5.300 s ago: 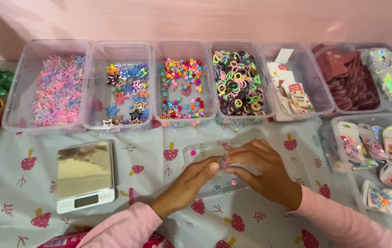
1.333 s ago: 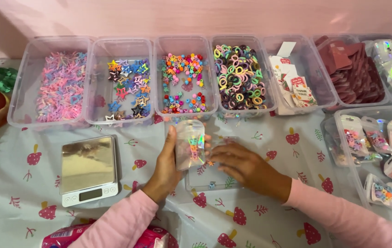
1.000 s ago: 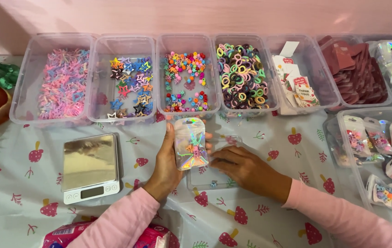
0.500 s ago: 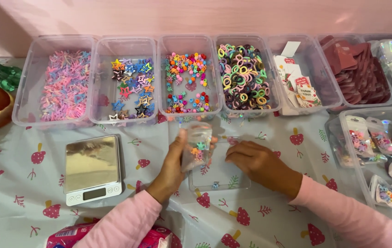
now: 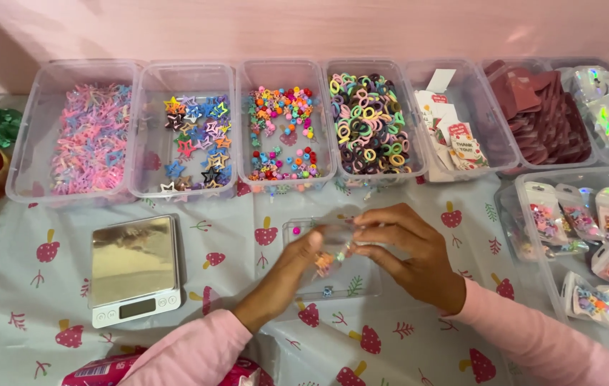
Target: Packing small colorful beads and charms from storage bins into small plastic bags.
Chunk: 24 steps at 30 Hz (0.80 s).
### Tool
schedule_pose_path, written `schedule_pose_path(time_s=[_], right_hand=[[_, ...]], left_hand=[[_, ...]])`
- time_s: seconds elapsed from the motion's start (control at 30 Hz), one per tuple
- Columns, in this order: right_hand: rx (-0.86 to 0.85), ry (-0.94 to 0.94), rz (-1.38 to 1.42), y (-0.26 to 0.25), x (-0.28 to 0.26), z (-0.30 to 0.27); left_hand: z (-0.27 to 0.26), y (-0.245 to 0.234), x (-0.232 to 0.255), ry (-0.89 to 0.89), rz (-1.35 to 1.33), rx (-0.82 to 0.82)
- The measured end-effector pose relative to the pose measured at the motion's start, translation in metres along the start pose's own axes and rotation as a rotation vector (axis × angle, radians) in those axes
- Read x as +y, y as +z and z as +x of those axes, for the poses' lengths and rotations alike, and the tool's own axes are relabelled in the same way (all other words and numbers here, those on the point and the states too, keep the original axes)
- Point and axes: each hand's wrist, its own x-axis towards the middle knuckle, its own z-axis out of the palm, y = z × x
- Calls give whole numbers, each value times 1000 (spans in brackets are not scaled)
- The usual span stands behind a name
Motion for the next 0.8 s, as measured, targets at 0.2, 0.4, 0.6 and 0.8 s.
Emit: schedule_pose_path(time_s=[0.2,0.4,0.6,0.8], right_hand=[[-403,-228,-74,21,17,-22],[-628,-226,57,26,16,-28],[-632,-265,6,24,20,-28],[-580,-348,-115,25,29,-31]], left_hand=[[12,-26,-13,-92,-539,271],[11,-29,-13,-129,-538,300],[11,-27,-13,-93,-596,288],[11,-26,-10,-155,-555,330]])
